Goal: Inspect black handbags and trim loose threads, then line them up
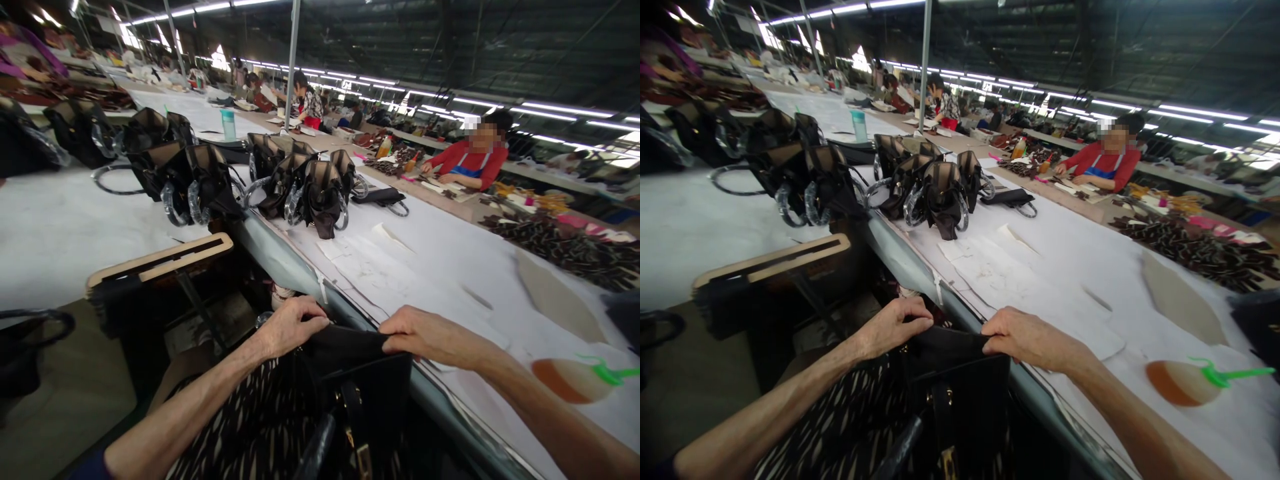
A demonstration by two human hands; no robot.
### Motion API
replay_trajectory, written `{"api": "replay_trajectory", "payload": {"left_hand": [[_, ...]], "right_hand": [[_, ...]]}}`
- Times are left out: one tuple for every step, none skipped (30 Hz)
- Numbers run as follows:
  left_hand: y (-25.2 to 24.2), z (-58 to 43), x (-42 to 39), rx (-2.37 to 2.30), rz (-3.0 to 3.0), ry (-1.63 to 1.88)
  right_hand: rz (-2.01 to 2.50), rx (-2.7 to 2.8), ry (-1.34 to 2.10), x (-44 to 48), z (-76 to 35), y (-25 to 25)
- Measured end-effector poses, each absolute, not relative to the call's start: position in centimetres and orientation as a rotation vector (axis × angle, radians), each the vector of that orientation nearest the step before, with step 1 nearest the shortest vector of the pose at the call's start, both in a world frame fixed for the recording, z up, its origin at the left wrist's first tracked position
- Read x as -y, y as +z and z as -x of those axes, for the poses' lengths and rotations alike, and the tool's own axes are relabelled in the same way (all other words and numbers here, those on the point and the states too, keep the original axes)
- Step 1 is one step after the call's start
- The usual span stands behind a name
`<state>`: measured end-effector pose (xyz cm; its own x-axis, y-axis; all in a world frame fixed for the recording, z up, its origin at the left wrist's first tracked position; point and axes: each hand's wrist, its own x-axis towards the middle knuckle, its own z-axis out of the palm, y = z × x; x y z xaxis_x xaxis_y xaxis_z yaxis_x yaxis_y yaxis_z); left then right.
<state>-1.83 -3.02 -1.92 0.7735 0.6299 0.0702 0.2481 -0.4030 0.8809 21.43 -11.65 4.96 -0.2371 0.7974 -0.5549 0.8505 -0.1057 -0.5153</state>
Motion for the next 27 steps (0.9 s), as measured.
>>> {"api": "replay_trajectory", "payload": {"left_hand": [[-2.0, 1.9, 3.1, -0.652, -2.002, 0.497], [-2.1, 2.0, 3.1, -0.642, -2.018, 0.504], [-2.2, 2.2, 3.2, -0.635, -2.034, 0.513], [-2.3, 2.3, 3.2, -0.633, -2.049, 0.519], [-2.3, 2.4, 3.3, -0.636, -2.064, 0.519], [-2.4, 2.4, 3.3, -0.645, -2.079, 0.517], [-2.4, 2.4, 3.4, -0.656, -2.093, 0.512], [-2.5, 2.4, 3.4, -0.669, -2.108, 0.505], [-2.5, 2.4, 3.4, -0.682, -2.124, 0.498], [-2.5, 2.3, 3.4, -0.695, -2.141, 0.490], [-2.5, 2.2, 3.4, -0.709, -2.157, 0.484], [-2.4, 2.2, 3.4, -0.724, -2.172, 0.476], [-2.4, 2.1, 3.4, -0.737, -2.185, 0.466], [-2.4, 2.1, 3.5, -0.749, -2.196, 0.454], [-2.3, 2.0, 3.5, -0.757, -2.207, 0.444], [-2.3, 2.0, 3.5, -0.764, -2.217, 0.435], [-2.3, 2.0, 3.5, -0.771, -2.227, 0.427], [-2.3, 1.9, 3.6, -0.777, -2.234, 0.420], [-2.3, 1.9, 3.6, -0.784, -2.239, 0.416], [-2.4, 1.9, 3.6, -0.792, -2.241, 0.414], [-2.4, 1.9, 3.6, -0.801, -2.243, 0.412], [-2.5, 1.9, 3.7, -0.811, -2.243, 0.410], [-2.6, 1.9, 3.7, -0.820, -2.244, 0.406], [-2.7, 1.9, 3.6, -0.827, -2.246, 0.398], [-2.8, 1.9, 3.6, -0.834, -2.249, 0.385], [-2.9, 1.9, 3.5, -0.837, -2.253, 0.369], [-2.9, 1.9, 3.4, -0.837, -2.258, 0.354]], "right_hand": [[-1.910, -2.039, -1.288, 11.6, -21.5, 4.9], [-1.920, -2.019, -1.302, 11.5, -21.5, 4.8], [-1.929, -2.002, -1.316, 11.4, -21.5, 4.7], [-1.937, -1.992, -1.327, 11.3, -21.6, 4.6], [-1.940, -1.988, -1.331, 11.3, -21.6, 4.5], [-1.939, -1.990, -1.328, 11.2, -21.6, 4.5], [-1.937, -1.994, -1.320, 11.1, -21.6, 4.4], [-1.935, -1.996, -1.314, 11.0, -21.6, 4.4], [-1.930, -1.996, -1.307, 11.0, -21.6, 4.3], [-1.926, -1.998, -1.301, 10.9, -21.5, 4.3], [-1.921, -2.000, -1.297, 10.9, -21.5, 4.3], [-1.917, -2.002, -1.295, 10.8, -21.5, 4.3], [-1.913, -2.004, -1.292, 10.8, -21.4, 4.3], [-1.909, -2.005, -1.287, 10.8, -21.4, 4.4], [-1.908, -2.009, -1.276, 10.8, -21.3, 4.4], [-1.906, -2.010, -1.264, 10.8, -21.2, 4.5], [-1.905, -2.014, -1.246, 10.7, -21.2, 4.5], [-1.906, -2.017, -1.227, 10.7, -21.1, 4.5], [-1.907, -2.022, -1.207, 10.7, -21.0, 4.5], [-1.910, -2.027, -1.186, 10.7, -20.9, 4.5], [-1.914, -2.031, -1.170, 10.7, -20.9, 4.5], [-1.921, -2.033, -1.154, 10.7, -20.8, 4.4], [-1.929, -2.035, -1.141, 10.7, -20.7, 4.4], [-1.938, -2.034, -1.139, 10.6, -20.7, 4.3], [-1.946, -2.033, -1.143, 10.6, -20.6, 4.3], [-1.951, -2.034, -1.155, 10.6, -20.6, 4.3], [-1.951, -2.036, -1.178, 10.5, -20.6, 4.3]]}}
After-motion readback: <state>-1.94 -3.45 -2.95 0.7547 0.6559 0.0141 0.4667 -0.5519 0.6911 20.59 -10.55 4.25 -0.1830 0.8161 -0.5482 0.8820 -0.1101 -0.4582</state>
